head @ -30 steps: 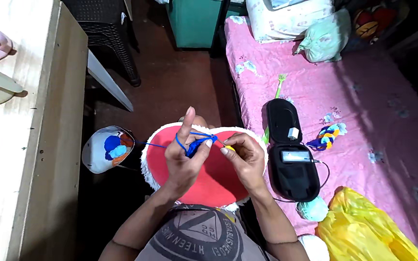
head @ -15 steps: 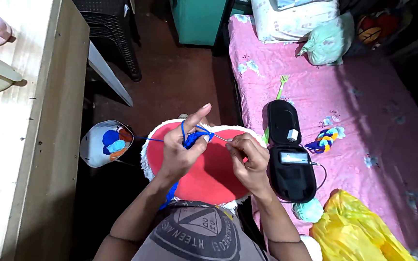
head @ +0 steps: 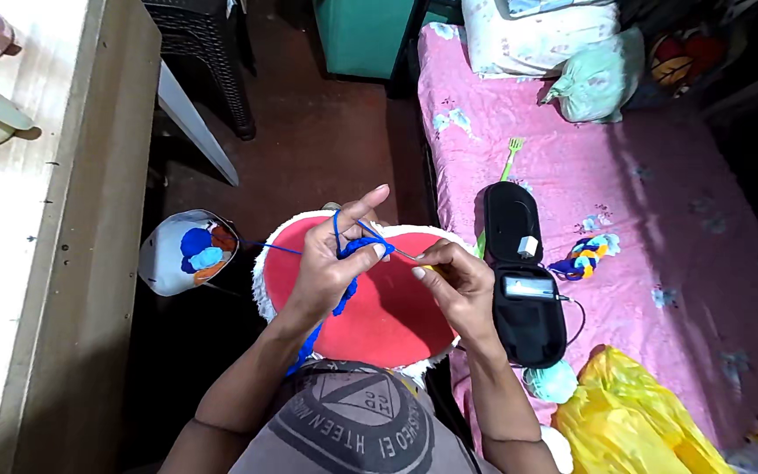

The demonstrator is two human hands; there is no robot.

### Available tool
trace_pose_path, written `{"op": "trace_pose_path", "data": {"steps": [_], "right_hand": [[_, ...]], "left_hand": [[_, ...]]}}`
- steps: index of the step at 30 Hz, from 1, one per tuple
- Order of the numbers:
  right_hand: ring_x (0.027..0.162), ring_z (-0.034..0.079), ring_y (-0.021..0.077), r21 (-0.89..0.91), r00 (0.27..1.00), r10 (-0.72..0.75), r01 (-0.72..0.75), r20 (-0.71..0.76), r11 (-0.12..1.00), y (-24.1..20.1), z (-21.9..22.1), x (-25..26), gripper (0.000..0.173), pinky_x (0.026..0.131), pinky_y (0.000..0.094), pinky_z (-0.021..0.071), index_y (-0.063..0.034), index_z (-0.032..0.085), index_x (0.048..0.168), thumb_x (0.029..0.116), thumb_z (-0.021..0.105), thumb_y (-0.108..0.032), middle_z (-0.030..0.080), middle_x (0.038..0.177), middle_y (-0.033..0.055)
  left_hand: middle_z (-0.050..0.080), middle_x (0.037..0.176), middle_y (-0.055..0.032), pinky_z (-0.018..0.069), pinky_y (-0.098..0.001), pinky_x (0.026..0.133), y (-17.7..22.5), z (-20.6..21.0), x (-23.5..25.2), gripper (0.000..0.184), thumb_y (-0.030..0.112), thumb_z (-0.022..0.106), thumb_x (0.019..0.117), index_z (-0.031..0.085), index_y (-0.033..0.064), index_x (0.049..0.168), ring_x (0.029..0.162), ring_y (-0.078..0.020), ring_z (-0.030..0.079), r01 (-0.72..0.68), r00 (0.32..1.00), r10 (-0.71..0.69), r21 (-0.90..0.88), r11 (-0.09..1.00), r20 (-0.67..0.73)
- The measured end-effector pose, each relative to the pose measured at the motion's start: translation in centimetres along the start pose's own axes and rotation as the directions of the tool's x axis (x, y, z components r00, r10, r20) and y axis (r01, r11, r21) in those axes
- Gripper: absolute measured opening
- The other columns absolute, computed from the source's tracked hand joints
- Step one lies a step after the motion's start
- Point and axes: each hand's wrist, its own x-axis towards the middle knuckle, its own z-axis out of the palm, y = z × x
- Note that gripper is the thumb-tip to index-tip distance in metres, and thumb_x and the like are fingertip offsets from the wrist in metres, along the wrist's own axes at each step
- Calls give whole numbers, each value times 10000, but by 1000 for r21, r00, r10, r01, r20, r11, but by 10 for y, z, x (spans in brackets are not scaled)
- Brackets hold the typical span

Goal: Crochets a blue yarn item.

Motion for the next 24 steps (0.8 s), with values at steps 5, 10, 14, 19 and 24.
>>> {"op": "trace_pose_path", "data": {"steps": [5, 10, 14, 19, 24], "right_hand": [[789, 629, -11, -1, 999, 29, -29, -29, 1000, 1, 2, -1, 48, 701, 129, 539, 44, 692, 932, 891, 672, 30, 683, 878, 27], [732, 602, 7, -301, 988, -153, 138, -25, 943, -1, 4, -3, 90, 642, 109, 497, 58, 686, 904, 934, 636, -12, 667, 855, 96], [670, 594, 53, -445, 965, -261, 233, -1, 864, -3, 3, -3, 98, 580, 146, 486, 33, 690, 893, 938, 620, -17, 665, 819, 104], [750, 612, 23, -285, 980, -199, 192, 4, 939, -1, -1, -4, 89, 653, 116, 504, 57, 681, 909, 943, 635, -11, 665, 853, 101], [756, 625, -17, 175, 990, 145, -142, -2, 974, -4, -1, -4, 94, 661, 139, 534, -2, 693, 960, 881, 672, 44, 694, 892, -14]], "left_hand": [[717, 965, -8, 595, -230, 715, -6, 2, -1, 614, -110, 611, 844, 599, 92, 1424, 768, -77, 681, -13, 999, 14, 24, 1000, -39], [727, 998, 6, 602, -232, 727, -8, 4, -3, 610, -108, 626, 828, 614, 83, 1407, 785, -64, 687, -116, 992, 124, 165, 980, -40], [728, 1023, 3, 595, -216, 718, -6, 4, -4, 603, -100, 631, 832, 619, 88, 1405, 778, -56, 681, -102, 993, 111, 162, 982, -47], [714, 988, -16, 608, -250, 720, -7, 1, -3, 615, -99, 625, 830, 612, 91, 1414, 781, -91, 686, -52, 998, 55, 89, 995, -36], [720, 966, -11, 598, -228, 725, -8, 4, -4, 621, -110, 619, 837, 610, 107, 1419, 774, -75, 685, -21, 1000, 22, 18, 1000, -22]]}}
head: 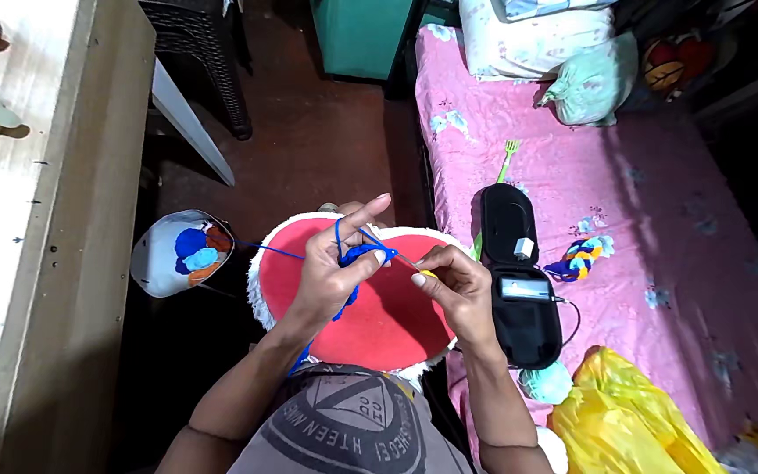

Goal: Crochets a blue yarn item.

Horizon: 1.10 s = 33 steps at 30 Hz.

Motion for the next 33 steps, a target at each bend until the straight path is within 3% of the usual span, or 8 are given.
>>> {"op": "trace_pose_path", "data": {"steps": [5, 8, 13, 16, 24, 26, 29, 33], "right_hand": [[632, 491, -53, 262, 980, 173, -194, 99, 945, 0, 5, 3, 235, 533, 114, 392, -34, 652, 1142, 914, 637, 20, 658, 912, -27], [600, 448, -59, 352, 968, 213, -246, 131, 903, 0, 9, 5, 331, 505, 114, 353, -35, 663, 1271, 944, 617, -7, 670, 952, -6], [595, 459, -55, 275, 981, 181, -193, 72, 942, 0, 12, 4, 314, 501, 121, 374, 20, 678, 1244, 938, 614, -13, 679, 956, -10], [601, 478, -60, 165, 990, 138, -138, 15, 977, -1, 16, 6, 313, 510, 119, 397, -17, 710, 1230, 929, 624, -18, 708, 998, -7], [788, 627, -26, 11, 999, -33, 34, -33, 999, 0, 32, 8, 300, 673, 134, 523, -44, 742, 1206, 935, 615, -18, 735, 1086, 4], [726, 595, -38, 51, 1000, 0, 1, -31, 999, 1, 35, 6, 298, 623, 124, 498, -41, 741, 1202, 932, 617, -14, 733, 1042, 0], [534, 446, -56, 281, 989, 149, -139, -14, 950, 2, 38, 4, 310, 455, 118, 352, -45, 733, 1195, 902, 636, -13, 705, 900, 6], [506, 429, -44, 377, 980, 198, -186, 7, 907, 3, 40, 5, 285, 432, 126, 339, -50, 709, 1163, 890, 645, 1, 673, 854, 15]], "left_hand": [[713, 852, 3, 590, -234, 723, -7, 6, -2, 594, -75, 612, 852, 612, 108, 1417, 749, -74, 681, -17, 1000, 17, 38, 999, -9], [726, 871, 6, 585, -230, 745, -9, 10, -3, 607, -83, 615, 862, 571, 71, 1447, 765, -64, 683, 4, 1000, -3, 56, 998, -29], [756, 973, -68, 604, -284, 829, -12, 10, -2, 653, -22, 649, 902, 449, 12, 1522, 878, -137, 730, 29, 999, -27, 42, 999, -43], [749, 946, -37, 598, -255, 787, -9, 11, 1, 678, -48, 661, 892, 388, -87, 1510, 824, -88, 711, -38, 998, 43, 95, 995, -53], [740, 874, -8, 586, -221, 720, -5, 9, -2, 709, -89, 648, 854, 401, -66, 1518, 743, -54, 689, -162, 977, 182, 169, 972, -113], [729, 853, 4, 569, -199, 687, -6, 9, -5, 684, -101, 623, 834, 436, -76, 1491, 716, -34, 669, -179, 969, 202, 165, 970, -139], [730, 854, 2, 571, -213, 698, -8, 8, -6, 691, -117, 610, 831, 426, -77, 1496, 720, -44, 672, -137, 978, 151, 102, 985, -145], [707, 797, -6, 568, -237, 700, -12, 5, -3, 764, -132, 618, 820, 359, -69, 1536, 682, -62, 653, -93, 988, 93, 7, 996, -124]]}}
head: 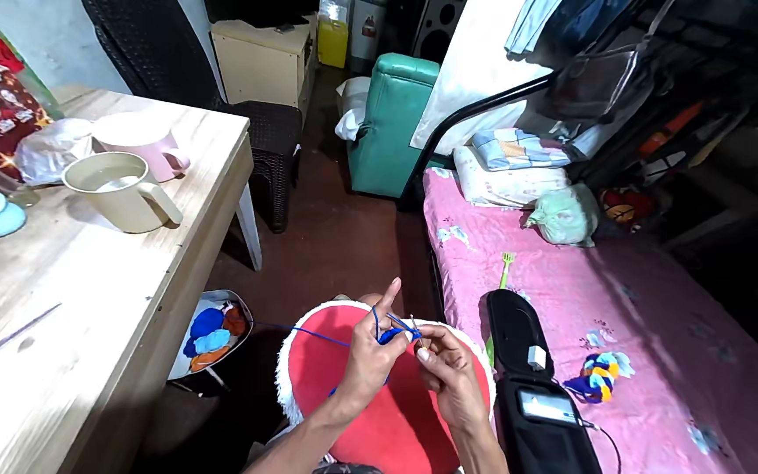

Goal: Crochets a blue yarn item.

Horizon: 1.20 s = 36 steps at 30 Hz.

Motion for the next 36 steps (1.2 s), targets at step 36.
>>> {"op": "trace_pose_path", "data": {"steps": [36], "right_hand": [[582, 502, -37, 31, 993, -120, 120, 1, 992, -8, -3, -8, 219, 491, 128, 392, -51, 623, 1109, 905, 642, 29, 704, 955, 19]], "left_hand": [[705, 889, 23, 595, -258, 793, 3, 15, -16, 928, -70, 652, 852, 179, 122, 1627, 817, -70, 699, -141, 990, 139, 153, 978, 25]]}}
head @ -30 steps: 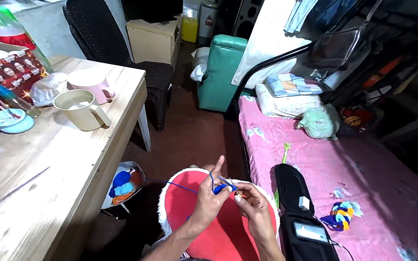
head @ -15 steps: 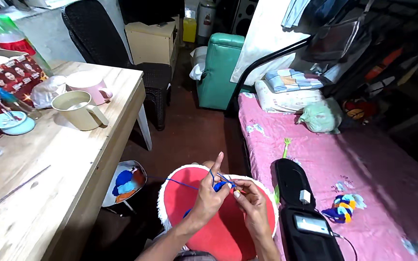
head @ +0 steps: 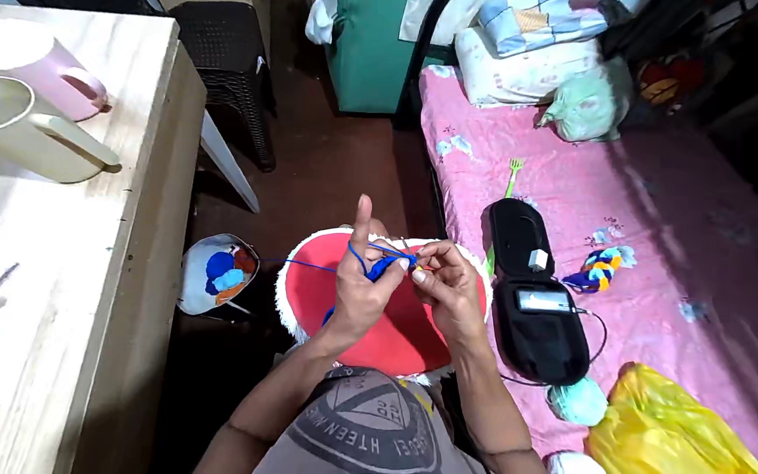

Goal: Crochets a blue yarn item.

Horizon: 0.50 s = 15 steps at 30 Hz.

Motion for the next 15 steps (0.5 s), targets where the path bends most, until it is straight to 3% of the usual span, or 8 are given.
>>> {"op": "trace_pose_path", "data": {"steps": [1, 3, 5, 8, 10, 12, 13, 15], "right_hand": [[596, 513, -36, 5, 1000, -14, 14, 6, 1000, 3, -1, 0, 218, 504, 130, 403, -60, 632, 1106, 906, 649, 24, 705, 958, 15], [718, 604, -27, -201, 990, -138, 138, 15, 970, 6, -3, -1, 167, 618, 137, 504, -37, 647, 1067, 911, 642, 22, 704, 955, -9], [810, 644, -4, -522, 941, -316, 333, 123, 785, 8, -8, -2, 83, 720, 140, 552, 41, 662, 1001, 941, 620, 3, 690, 935, 41], [689, 628, 61, -796, 860, -427, 457, 280, 397, -1, -9, 0, 129, 599, 173, 513, 31, 702, 916, 952, 600, -41, 694, 839, 104], [659, 628, 86, -849, 855, -441, 430, 273, 309, -4, -4, 0, 137, 571, 202, 513, 17, 713, 889, 937, 600, -43, 693, 807, 100], [697, 629, 50, -802, 906, -392, 350, 159, 485, -4, 1, 0, 105, 625, 174, 528, 34, 698, 915, 933, 614, -27, 687, 835, 80], [731, 622, 8, -682, 948, -308, 279, 82, 676, -5, 2, 0, 82, 665, 141, 535, 38, 676, 966, 936, 618, -10, 679, 873, 49], [653, 563, -27, -253, 995, -99, 93, -13, 963, -5, 1, 2, 150, 574, 129, 462, -29, 648, 1047, 908, 640, 25, 697, 905, 10]], "left_hand": [[695, 857, 20, 596, -262, 771, 3, -2, 3, 976, -79, 654, 837, 146, 151, 1638, 791, -82, 698, 74, 997, -74, -48, 996, 6], [702, 842, 12, 595, -248, 751, 6, -6, 6, 993, -91, 651, 838, 141, 182, 1645, 773, -79, 701, 130, 991, -128, -36, 991, 39], [707, 865, 9, 585, -216, 734, 5, -8, 6, 945, -98, 636, 838, 179, 120, 1635, 767, -55, 690, 31, 998, -38, 114, 993, 56], [727, 906, -42, 578, -209, 744, -3, -8, 1, 831, -53, 644, 870, 262, 45, 1602, 795, -52, 691, -186, 983, 169, 367, 912, 78], [725, 890, -71, 586, -216, 730, -10, -7, 0, 789, -27, 658, 896, 286, 24, 1591, 780, -69, 698, -277, 959, 273, 439, 855, 74], [722, 913, -81, 589, -227, 761, -15, -5, -2, 747, 1, 663, 928, 307, 56, 1582, 810, -77, 703, -337, 936, 346, 433, 836, 60], [728, 931, -63, 589, -229, 781, -16, -3, -3, 745, 2, 666, 927, 315, 91, 1578, 832, -72, 706, -327, 940, 338, 379, 866, 39], [733, 945, 31, 587, -221, 799, -7, -1, -3, 834, -26, 671, 902, 265, 172, 1604, 849, -40, 702, -187, 982, 191, 170, 967, -6]]}}
